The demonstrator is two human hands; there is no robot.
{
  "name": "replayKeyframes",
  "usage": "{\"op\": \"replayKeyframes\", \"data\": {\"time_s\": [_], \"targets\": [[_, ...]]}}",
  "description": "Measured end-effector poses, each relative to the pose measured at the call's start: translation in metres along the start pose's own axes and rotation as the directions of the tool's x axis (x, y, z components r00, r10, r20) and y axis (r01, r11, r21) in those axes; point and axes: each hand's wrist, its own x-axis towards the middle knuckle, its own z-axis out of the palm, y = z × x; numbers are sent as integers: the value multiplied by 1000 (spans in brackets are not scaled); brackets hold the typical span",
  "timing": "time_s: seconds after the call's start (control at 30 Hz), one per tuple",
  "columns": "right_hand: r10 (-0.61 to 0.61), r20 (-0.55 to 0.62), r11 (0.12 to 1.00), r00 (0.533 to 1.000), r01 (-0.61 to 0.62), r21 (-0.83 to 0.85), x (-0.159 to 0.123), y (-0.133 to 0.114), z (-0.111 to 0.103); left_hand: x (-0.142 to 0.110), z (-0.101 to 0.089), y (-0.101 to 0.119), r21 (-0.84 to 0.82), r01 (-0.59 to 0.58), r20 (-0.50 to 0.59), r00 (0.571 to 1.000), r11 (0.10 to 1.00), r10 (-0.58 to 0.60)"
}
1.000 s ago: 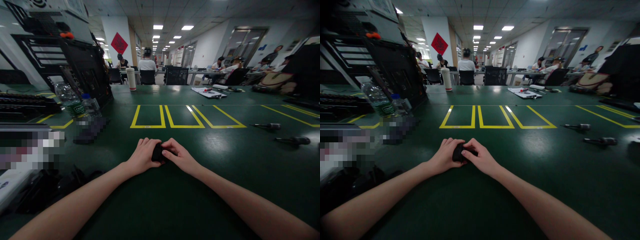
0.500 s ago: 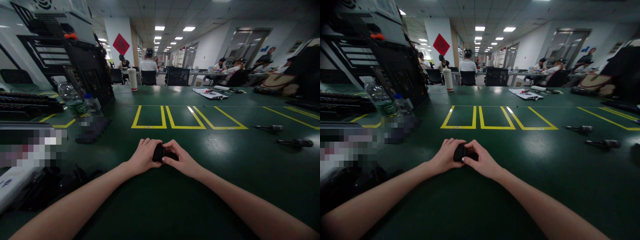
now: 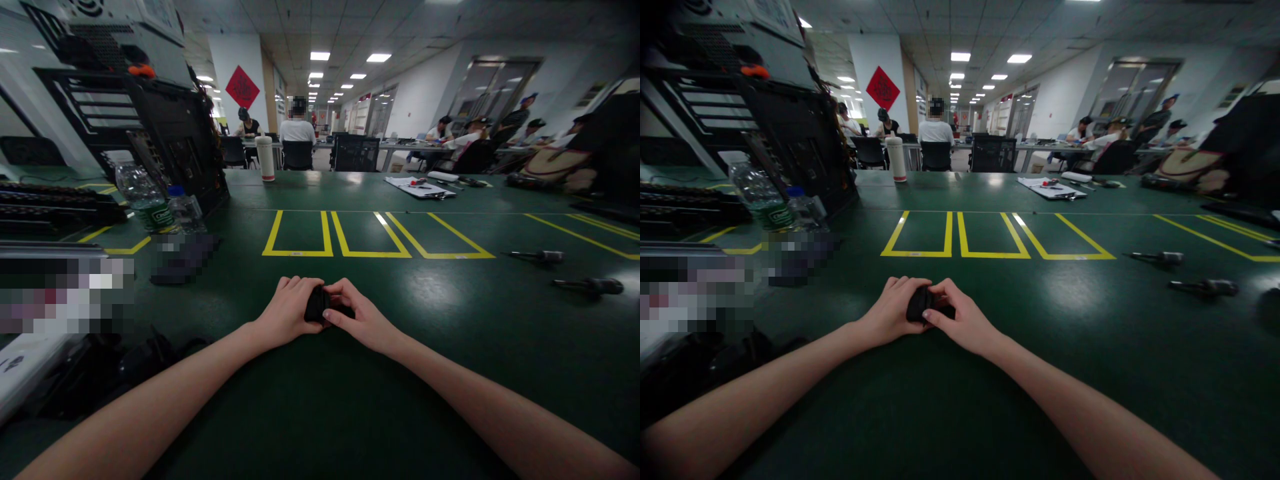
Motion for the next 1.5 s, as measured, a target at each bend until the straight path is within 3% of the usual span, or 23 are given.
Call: {"op": "replayKeyframes", "data": {"time_s": [0.23,0.47,0.8,1.0,1.1,1.27,1.5], "targets": [[-82,-99,996,992,78,-41,3,4,0,2,9,-4,25,6,-55,998,1000,-4],[25,-38,999,999,-23,38,2,2,2,1,8,-4,22,14,-59,998,1000,-13],[-94,-110,992,989,84,-91,0,-1,0,1,6,-2,17,14,-44,999,1000,-13],[11,-56,1000,998,-12,-13,0,-4,1,0,5,-2,5,13,-37,999,1000,-13],[-2,-24,1000,1000,2,-1,-1,-1,1,0,6,-3,8,10,-36,999,1000,-9],[-95,-100,994,990,89,-63,0,4,0,1,8,-4,50,16,-51,999,999,-13],[-9,-68,1000,998,11,22,0,-3,0,1,1,1,15,12,-17,1000,1000,-12]]}}
